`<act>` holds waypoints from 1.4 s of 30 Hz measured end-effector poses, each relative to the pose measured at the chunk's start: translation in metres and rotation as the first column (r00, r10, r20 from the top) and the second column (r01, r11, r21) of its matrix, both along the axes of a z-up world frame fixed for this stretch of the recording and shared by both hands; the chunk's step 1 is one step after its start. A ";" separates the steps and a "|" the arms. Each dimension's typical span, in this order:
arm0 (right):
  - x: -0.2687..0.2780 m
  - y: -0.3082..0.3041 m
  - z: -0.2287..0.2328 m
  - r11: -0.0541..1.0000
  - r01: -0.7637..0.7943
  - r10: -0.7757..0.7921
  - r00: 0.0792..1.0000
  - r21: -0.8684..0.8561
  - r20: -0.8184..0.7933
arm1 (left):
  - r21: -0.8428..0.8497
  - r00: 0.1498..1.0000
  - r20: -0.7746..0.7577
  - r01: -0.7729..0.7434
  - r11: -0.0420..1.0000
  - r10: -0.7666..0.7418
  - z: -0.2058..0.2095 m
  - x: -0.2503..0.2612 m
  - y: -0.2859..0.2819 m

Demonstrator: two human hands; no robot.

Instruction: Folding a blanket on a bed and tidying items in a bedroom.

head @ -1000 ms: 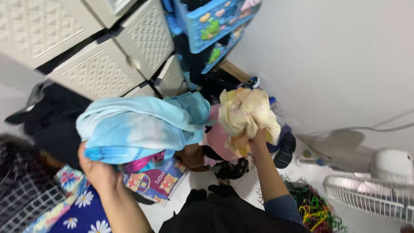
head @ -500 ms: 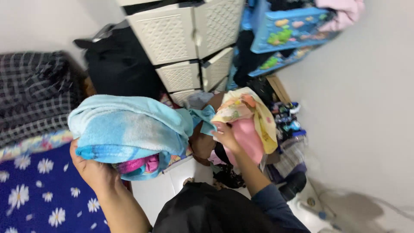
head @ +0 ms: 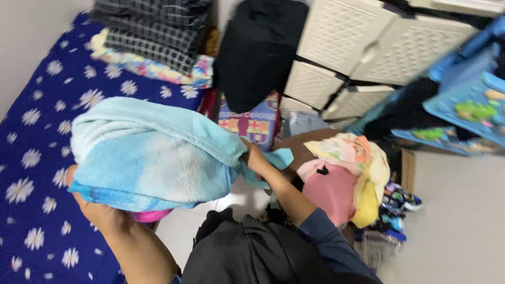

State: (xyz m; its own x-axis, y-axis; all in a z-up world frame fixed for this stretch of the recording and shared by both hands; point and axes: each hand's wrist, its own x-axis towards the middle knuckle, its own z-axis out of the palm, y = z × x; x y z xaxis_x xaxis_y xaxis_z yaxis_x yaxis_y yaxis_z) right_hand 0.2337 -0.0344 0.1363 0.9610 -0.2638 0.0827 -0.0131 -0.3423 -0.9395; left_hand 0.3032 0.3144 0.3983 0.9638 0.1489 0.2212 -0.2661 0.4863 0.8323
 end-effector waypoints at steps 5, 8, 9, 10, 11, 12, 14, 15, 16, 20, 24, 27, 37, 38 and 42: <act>0.039 0.020 0.040 0.997 -0.071 0.073 0.992 -0.021 0.104 | 0.055 0.981 0.144 -0.143 0.988 0.134 0.009 -0.009 0.078; 0.060 0.031 0.090 0.998 -0.032 0.041 0.987 -0.061 0.153 | 0.088 0.956 0.217 -0.222 0.971 0.198 0.012 -0.016 0.122; 0.066 0.036 0.112 0.998 -0.038 0.048 0.979 -0.051 0.199 | 0.148 0.945 0.236 -0.267 0.952 0.228 0.011 -0.018 0.139; 0.073 0.043 0.134 0.998 -0.045 0.053 0.968 -0.040 0.243 | 0.208 0.932 0.255 -0.311 0.927 0.256 0.009 -0.020 0.156; 0.085 0.050 0.142 0.997 -0.064 0.071 0.967 -0.038 0.244 | 0.209 0.927 0.256 -0.329 0.921 0.273 0.004 -0.021 0.175; 0.097 0.058 0.149 0.994 -0.102 0.089 0.959 0.033 0.270 | 0.292 0.907 0.267 -0.398 0.870 0.325 -0.001 -0.022 0.195; 0.114 0.077 0.170 0.982 -0.161 0.125 0.949 0.103 0.291 | 0.374 0.877 0.277 -0.475 0.796 0.394 -0.016 -0.027 0.236; 0.123 0.088 0.186 0.975 -0.194 0.152 0.934 0.103 0.323 | 0.512 0.853 0.306 -0.522 0.682 0.423 -0.023 -0.027 0.259; 0.132 0.100 0.203 0.968 -0.228 0.178 0.918 0.103 0.354 | 0.633 0.829 0.338 -0.551 0.544 0.446 -0.030 -0.027 0.281; 0.134 0.166 0.293 0.948 -0.284 0.314 0.909 -0.143 0.275 | 0.732 0.775 0.342 -0.574 0.367 0.531 -0.068 -0.030 0.400; 0.139 0.232 0.337 0.702 -0.095 0.340 0.915 -0.706 0.216 | 0.808 0.703 0.426 -0.578 0.109 0.570 -0.081 -0.033 0.501; 0.154 0.262 0.339 0.700 0.013 0.251 0.932 -0.714 0.263 | 0.822 0.667 0.440 -0.569 0.031 0.601 -0.107 -0.040 0.590; 0.206 0.366 0.264 0.517 -0.222 0.330 0.943 0.827 0.046 | 0.981 0.748 0.178 -0.185 -0.058 0.640 -0.183 -0.114 0.632; 0.203 0.379 0.261 0.517 -0.226 0.340 0.940 0.826 0.045 | 0.981 0.742 0.176 -0.183 -0.057 0.647 -0.192 -0.114 0.616; 0.184 0.431 0.265 0.288 -0.304 0.515 0.849 0.908 0.121 | 0.946 0.802 -0.038 -0.163 0.279 0.596 -0.163 -0.103 0.497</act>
State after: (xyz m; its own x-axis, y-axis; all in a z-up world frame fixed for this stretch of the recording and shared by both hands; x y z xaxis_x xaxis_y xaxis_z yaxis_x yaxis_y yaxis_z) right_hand 0.4176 0.3964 0.4012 0.9316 0.3521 -0.0901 -0.3135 0.6532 -0.6892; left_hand 0.2006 0.8111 0.2356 0.8761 0.4491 0.1756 0.1854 -0.6499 0.7371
